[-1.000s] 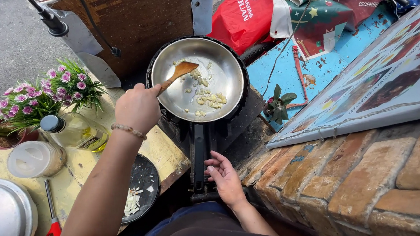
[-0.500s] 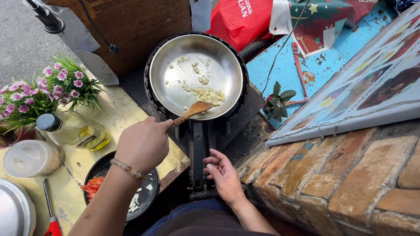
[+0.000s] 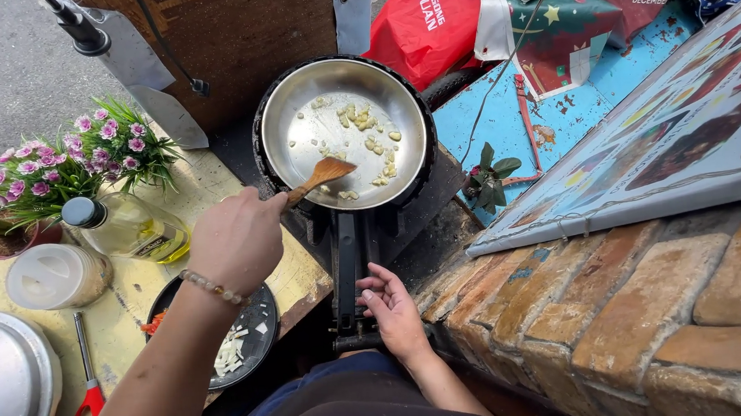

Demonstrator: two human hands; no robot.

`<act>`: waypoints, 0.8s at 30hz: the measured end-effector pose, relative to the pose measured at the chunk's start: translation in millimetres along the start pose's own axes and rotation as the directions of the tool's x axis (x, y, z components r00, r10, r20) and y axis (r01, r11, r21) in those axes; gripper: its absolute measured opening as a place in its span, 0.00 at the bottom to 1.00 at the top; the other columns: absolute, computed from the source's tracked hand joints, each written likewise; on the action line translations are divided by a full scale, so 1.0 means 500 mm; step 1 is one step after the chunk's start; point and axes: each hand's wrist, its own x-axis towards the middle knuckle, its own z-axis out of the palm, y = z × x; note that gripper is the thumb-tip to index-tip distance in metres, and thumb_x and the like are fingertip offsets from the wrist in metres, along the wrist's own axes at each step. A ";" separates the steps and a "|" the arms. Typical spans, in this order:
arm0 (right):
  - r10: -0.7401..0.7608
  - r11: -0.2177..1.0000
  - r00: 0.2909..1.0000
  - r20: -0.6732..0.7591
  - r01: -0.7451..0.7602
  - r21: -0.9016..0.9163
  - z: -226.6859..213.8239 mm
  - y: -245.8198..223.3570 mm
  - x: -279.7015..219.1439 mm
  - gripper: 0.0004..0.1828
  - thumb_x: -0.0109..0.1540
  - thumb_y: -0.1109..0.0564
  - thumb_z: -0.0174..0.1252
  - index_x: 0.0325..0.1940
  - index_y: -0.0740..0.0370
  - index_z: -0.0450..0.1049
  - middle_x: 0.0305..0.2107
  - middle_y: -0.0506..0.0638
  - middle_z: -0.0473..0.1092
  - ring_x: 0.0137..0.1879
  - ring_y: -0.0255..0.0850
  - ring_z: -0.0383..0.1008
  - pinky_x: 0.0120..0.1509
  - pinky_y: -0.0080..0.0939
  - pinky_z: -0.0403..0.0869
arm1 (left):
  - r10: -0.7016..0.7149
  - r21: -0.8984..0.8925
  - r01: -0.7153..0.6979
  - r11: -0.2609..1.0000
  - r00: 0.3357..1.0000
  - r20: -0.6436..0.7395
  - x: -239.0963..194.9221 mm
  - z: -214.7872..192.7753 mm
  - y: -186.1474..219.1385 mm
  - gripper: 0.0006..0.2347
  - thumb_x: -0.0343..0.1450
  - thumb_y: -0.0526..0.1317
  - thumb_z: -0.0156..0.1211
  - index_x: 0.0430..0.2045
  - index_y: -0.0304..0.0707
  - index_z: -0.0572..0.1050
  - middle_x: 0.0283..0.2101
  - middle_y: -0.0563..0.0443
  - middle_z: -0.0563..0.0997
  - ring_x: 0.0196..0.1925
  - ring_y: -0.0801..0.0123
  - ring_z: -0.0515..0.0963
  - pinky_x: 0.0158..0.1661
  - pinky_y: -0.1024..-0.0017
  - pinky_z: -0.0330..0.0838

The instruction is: The person pours oil into a heated pan, adds chopped garlic and tomatoes from a plate, and sautés them using a wooden spatula.

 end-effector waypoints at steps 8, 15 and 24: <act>0.004 1.000 1.000 0.003 -0.004 -0.017 0.007 0.001 -0.001 0.29 0.68 0.61 0.55 0.74 0.58 0.62 0.50 0.54 0.75 0.48 0.37 0.79 0.47 0.34 0.80 | 0.036 0.000 -0.039 0.999 0.937 -0.347 0.183 0.182 0.001 0.13 0.70 0.37 0.56 0.46 0.55 0.82 0.29 0.48 0.76 0.28 0.58 0.82 0.27 0.60 0.81; 0.100 0.992 0.995 -0.012 -0.100 -0.071 0.015 -0.033 -0.006 0.30 0.66 0.55 0.54 0.73 0.59 0.62 0.51 0.50 0.74 0.48 0.38 0.78 0.48 0.37 0.78 | -0.043 -0.141 0.009 0.990 0.970 -0.240 0.284 0.152 0.021 0.11 0.69 0.30 0.50 0.42 0.44 0.77 0.30 0.45 0.73 0.19 0.57 0.74 0.18 0.63 0.69; 0.129 0.990 0.991 -0.018 -0.130 -0.057 0.014 -0.038 -0.006 0.31 0.66 0.54 0.54 0.74 0.59 0.60 0.53 0.51 0.73 0.49 0.41 0.78 0.50 0.39 0.77 | 0.145 -0.033 -0.148 0.988 0.985 -0.092 0.264 0.089 0.087 0.12 0.76 0.36 0.43 0.39 0.46 0.80 0.36 0.46 0.76 0.30 0.60 0.77 0.29 0.65 0.75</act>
